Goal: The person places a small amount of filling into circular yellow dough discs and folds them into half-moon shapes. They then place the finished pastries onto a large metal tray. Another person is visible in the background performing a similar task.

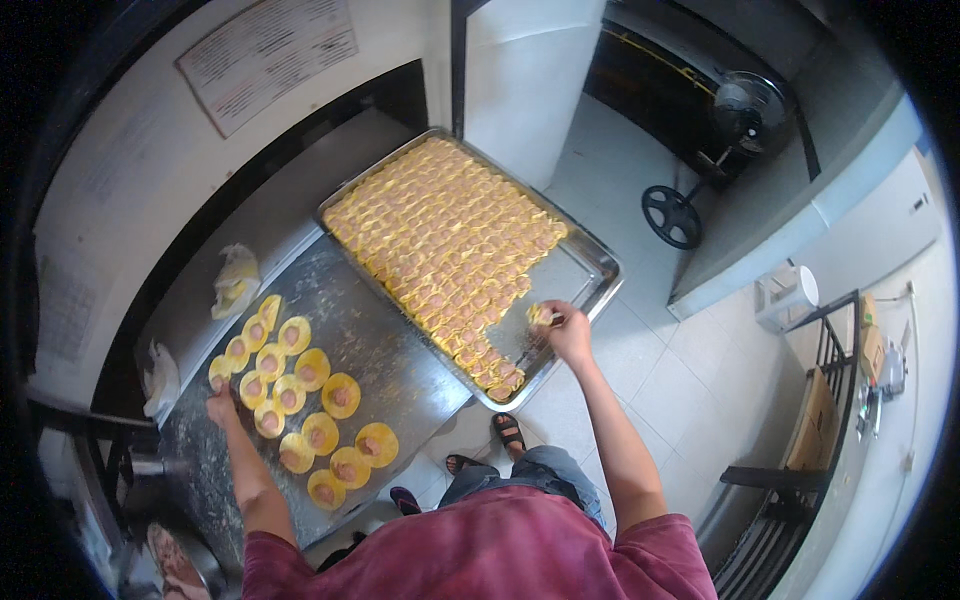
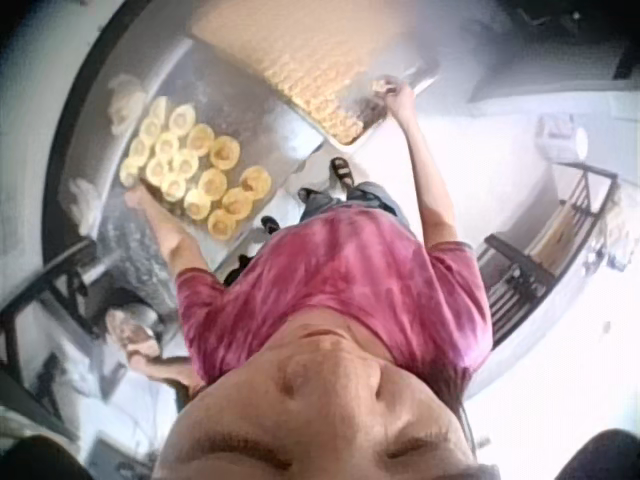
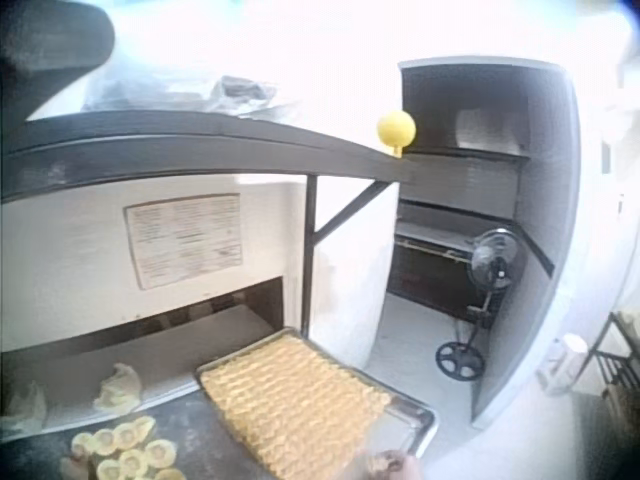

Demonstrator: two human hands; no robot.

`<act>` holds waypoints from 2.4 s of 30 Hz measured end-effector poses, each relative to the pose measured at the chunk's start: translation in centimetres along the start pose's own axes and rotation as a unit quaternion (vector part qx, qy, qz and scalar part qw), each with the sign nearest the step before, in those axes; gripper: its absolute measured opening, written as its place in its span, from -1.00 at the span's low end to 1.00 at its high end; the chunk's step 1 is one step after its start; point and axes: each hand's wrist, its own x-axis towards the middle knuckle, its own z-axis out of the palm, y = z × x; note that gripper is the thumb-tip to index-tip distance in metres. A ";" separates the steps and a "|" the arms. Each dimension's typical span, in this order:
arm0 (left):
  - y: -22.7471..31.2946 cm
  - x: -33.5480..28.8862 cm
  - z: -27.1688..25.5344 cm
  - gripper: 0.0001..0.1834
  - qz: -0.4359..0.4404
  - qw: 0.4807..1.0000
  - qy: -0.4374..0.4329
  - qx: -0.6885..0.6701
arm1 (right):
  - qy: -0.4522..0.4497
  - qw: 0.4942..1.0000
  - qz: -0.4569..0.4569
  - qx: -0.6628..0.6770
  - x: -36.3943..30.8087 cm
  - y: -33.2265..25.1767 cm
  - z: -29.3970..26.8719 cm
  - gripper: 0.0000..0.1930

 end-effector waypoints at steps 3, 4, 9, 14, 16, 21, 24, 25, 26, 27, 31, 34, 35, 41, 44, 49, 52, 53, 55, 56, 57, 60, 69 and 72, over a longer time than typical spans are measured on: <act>1.1 0.4 0.5 -0.49 -0.031 0.999 0.009 -0.014 | 0.077 0.994 0.009 -0.077 4.0 3.4 -1.0 -0.62; 1.2 0.8 0.8 -0.50 -0.034 0.999 0.008 -0.019 | 0.089 0.992 0.000 -0.088 5.2 4.2 -0.8 -0.63; 0.4 1.1 -0.1 -0.39 -0.023 0.999 -0.011 -0.026 | 0.086 0.989 -0.031 -0.115 8.3 3.3 2.4 -0.63; 0.8 0.7 -0.5 -0.39 -0.035 0.999 0.005 -0.013 | 0.061 0.996 -0.019 -0.060 9.0 3.2 3.8 -0.61; 1.0 1.1 -0.2 -0.42 -0.037 0.999 -0.006 -0.038 | 0.075 0.994 -0.043 -0.060 9.7 4.8 4.8 -0.61; 1.9 -0.7 -0.8 -0.45 -0.020 1.000 0.018 0.006 | 0.079 0.991 -0.071 -0.081 10.1 4.5 5.1 -0.63; 2.3 -1.3 -1.2 -0.48 -0.030 0.999 0.026 0.002 | 0.044 0.995 -0.055 -0.066 9.9 4.3 4.5 -0.63; 2.4 -1.1 -1.0 -0.48 -0.041 0.999 0.020 -0.011 | 0.043 0.995 -0.057 -0.071 9.9 4.3 4.5 -0.64; 2.7 -0.8 -0.9 -0.49 -0.050 0.998 0.016 -0.027 | 0.043 0.994 -0.059 -0.075 10.0 4.3 4.5 -0.64; 2.7 -0.6 -0.8 -0.49 -0.051 0.998 0.012 -0.029 | 0.040 0.994 -0.064 -0.077 10.1 4.4 4.4 -0.64; 2.6 -0.8 -1.0 -0.49 -0.022 1.000 0.006 -0.005 | 0.018 0.990 -0.072 -0.117 10.3 3.4 4.1 -0.63; 3.1 -1.0 -0.8 -0.47 -0.013 1.000 0.017 0.004 | -0.014 0.984 -0.074 -0.160 10.9 3.8 3.7 -0.59; 3.1 -1.0 -0.7 -0.46 -0.020 1.000 0.023 0.001 | -0.029 0.981 -0.079 -0.173 11.2 3.6 3.6 -0.57; 2.2 0.8 0.2 -0.43 -0.107 0.971 -0.089 -0.192 | -0.053 0.987 -0.046 -0.145 9.3 1.9 0.0 -0.51; -1.4 4.0 3.1 -0.52 -0.179 0.795 -0.010 -0.580 | -0.056 0.994 -0.015 -0.090 8.4 3.9 -1.7 -0.56; -4.9 3.7 2.3 -0.63 -0.146 0.745 -0.029 -0.651 | -0.055 0.998 -0.029 -0.019 3.6 3.9 -0.9 -0.68; -4.0 0.3 -0.3 -0.64 -0.082 0.742 -0.043 -0.664 | -0.080 0.995 -0.063 0.021 0.4 2.0 1.0 -0.71; -4.5 -0.2 -1.6 -0.64 -0.056 0.740 -0.052 -0.668 | -0.093 0.992 -0.075 0.037 -0.5 1.0 2.0 -0.71; -5.1 -1.7 -3.4 -0.65 0.005 0.724 -0.068 -0.687 | -0.117 0.984 -0.111 0.075 -2.4 -1.9 3.6 -0.73; -4.9 -2.7 -4.0 -0.65 0.043 0.708 -0.074 -0.701 | -0.145 0.978 -0.108 0.104 -3.3 -3.6 4.2 -0.74; -3.7 -5.0 -5.2 -0.67 0.078 0.706 -0.099 -0.696 | -0.172 0.971 -0.101 0.134 -4.1 -5.0 4.9 -0.75; 0.9 -14.5 -8.3 -0.71 0.168 0.679 -0.182 -0.692 | -0.296 0.919 -0.075 0.248 -6.0 -7.6 8.3 -0.72; 3.8 -36.1 -5.6 -0.89 0.135 0.664 -0.479 -0.558 | -0.595 0.641 0.294 0.385 -7.0 -10.4 12.8 -0.61; 3.1 -37.3 -4.7 -0.92 0.161 0.733 -0.482 -0.453 | -0.601 0.670 0.228 0.372 -7.1 -8.4 12.6 -0.63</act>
